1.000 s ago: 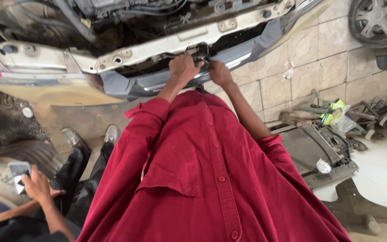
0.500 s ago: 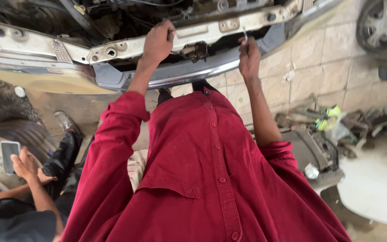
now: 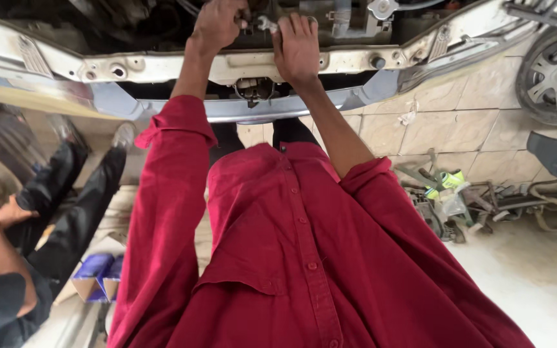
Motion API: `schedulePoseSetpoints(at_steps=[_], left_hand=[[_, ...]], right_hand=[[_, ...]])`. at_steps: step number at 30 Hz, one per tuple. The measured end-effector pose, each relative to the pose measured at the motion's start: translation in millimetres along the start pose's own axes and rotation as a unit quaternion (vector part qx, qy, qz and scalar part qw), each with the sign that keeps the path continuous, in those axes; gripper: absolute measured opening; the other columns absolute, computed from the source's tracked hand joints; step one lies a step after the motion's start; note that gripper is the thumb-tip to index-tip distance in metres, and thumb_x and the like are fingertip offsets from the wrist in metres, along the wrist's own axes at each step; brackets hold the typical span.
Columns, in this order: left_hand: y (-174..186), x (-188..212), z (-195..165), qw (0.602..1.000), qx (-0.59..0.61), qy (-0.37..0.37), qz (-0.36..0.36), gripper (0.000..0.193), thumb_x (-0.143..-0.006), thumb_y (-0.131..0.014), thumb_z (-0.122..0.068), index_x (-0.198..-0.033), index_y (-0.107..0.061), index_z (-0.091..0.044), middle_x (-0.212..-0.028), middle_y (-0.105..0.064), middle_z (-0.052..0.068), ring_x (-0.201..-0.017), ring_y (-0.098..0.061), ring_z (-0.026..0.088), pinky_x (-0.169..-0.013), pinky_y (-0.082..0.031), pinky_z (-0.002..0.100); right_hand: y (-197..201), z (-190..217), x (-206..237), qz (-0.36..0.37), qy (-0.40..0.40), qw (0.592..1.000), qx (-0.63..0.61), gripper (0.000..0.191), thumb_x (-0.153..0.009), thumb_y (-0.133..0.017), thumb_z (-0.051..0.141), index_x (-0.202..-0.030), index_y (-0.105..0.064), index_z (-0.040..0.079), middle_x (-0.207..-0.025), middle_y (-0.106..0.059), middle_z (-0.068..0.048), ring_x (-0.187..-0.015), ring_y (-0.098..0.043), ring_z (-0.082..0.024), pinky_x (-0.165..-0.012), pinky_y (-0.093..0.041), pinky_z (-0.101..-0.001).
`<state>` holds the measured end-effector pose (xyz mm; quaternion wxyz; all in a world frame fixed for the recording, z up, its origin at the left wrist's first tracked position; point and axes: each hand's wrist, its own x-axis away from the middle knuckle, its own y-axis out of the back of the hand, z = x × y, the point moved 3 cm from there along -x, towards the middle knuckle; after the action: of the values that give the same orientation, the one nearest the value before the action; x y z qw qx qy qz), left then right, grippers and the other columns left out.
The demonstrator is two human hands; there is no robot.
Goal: The person works on the front of a car with the hood open, using a wrench to tighten bolts on the bumper and radiator support. They also use their hands to adjust the bumper and check components within the engine bay.
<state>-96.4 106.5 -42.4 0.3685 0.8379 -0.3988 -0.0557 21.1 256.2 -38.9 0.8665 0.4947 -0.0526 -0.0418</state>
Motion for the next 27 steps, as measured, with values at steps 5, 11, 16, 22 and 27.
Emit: schedulePoseSetpoints(at_steps=[5, 11, 16, 22, 27], left_hand=[[-7.4, -4.8, 0.1, 0.999, -0.034, -0.028, -0.023, 0.034, -0.078, -0.092, -0.020, -0.094, -0.068, -0.004, -0.100, -0.071, 0.019, -0.100, -0.067, 0.042, -0.084, -0.051, 0.052], [-18.3, -14.7, 17.8, 0.999, 0.001, 0.044, 0.005, 0.034, -0.077, -0.091, -0.022, -0.094, -0.066, -0.006, -0.088, -0.072, 0.013, -0.089, -0.070, 0.037, -0.086, -0.051, 0.052], [-27.0, -8.1, 27.3, 1.000, 0.009, 0.002, -0.017, 0.028, -0.079, -0.089, -0.017, -0.091, -0.065, -0.008, -0.077, -0.072, 0.008, -0.081, -0.071, 0.034, -0.099, -0.048, 0.052], [-31.2, -3.1, 26.1, 0.997, 0.019, 0.047, -0.060, 0.027, -0.081, -0.085, -0.009, -0.095, -0.062, -0.008, -0.098, -0.069, 0.013, -0.102, -0.064, 0.039, -0.092, -0.047, 0.051], [-26.5, -2.2, 17.8, 0.991, -0.033, -0.020, -0.131, 0.031, -0.069, -0.090, -0.015, -0.085, -0.064, -0.011, -0.093, -0.070, 0.010, -0.101, -0.065, 0.035, -0.092, -0.047, 0.055]], right_hand=[[-11.0, -10.3, 3.7, -0.102, 0.027, 0.993, 0.047, 0.021, -0.105, -0.056, 0.021, -0.115, -0.057, 0.003, -0.117, -0.060, -0.023, -0.112, -0.057, -0.040, -0.106, -0.039, -0.0554], [-21.9, -18.9, 5.0, -0.016, -0.034, 0.999, -0.007, 0.016, -0.106, -0.055, 0.016, -0.109, -0.059, 0.001, -0.106, -0.062, -0.021, -0.102, -0.058, -0.038, -0.099, -0.043, -0.0544], [-18.1, -15.8, 5.3, -0.039, -0.015, 0.999, 0.001, 0.015, -0.104, -0.054, 0.015, -0.107, -0.057, 0.001, -0.104, -0.060, -0.019, -0.099, -0.057, -0.037, -0.096, -0.042, -0.0532], [-14.0, -12.9, 6.0, -0.062, 0.009, 0.998, -0.004, 0.015, -0.104, -0.054, 0.015, -0.107, -0.056, 0.001, -0.105, -0.057, -0.020, -0.100, -0.053, -0.038, -0.098, -0.042, -0.0535], [-13.4, -13.0, 6.1, -0.044, -0.007, 0.999, -0.013, 0.016, -0.104, -0.058, 0.015, -0.106, -0.057, 0.000, -0.104, -0.057, -0.021, -0.098, -0.052, -0.039, -0.090, -0.041, -0.0540]])
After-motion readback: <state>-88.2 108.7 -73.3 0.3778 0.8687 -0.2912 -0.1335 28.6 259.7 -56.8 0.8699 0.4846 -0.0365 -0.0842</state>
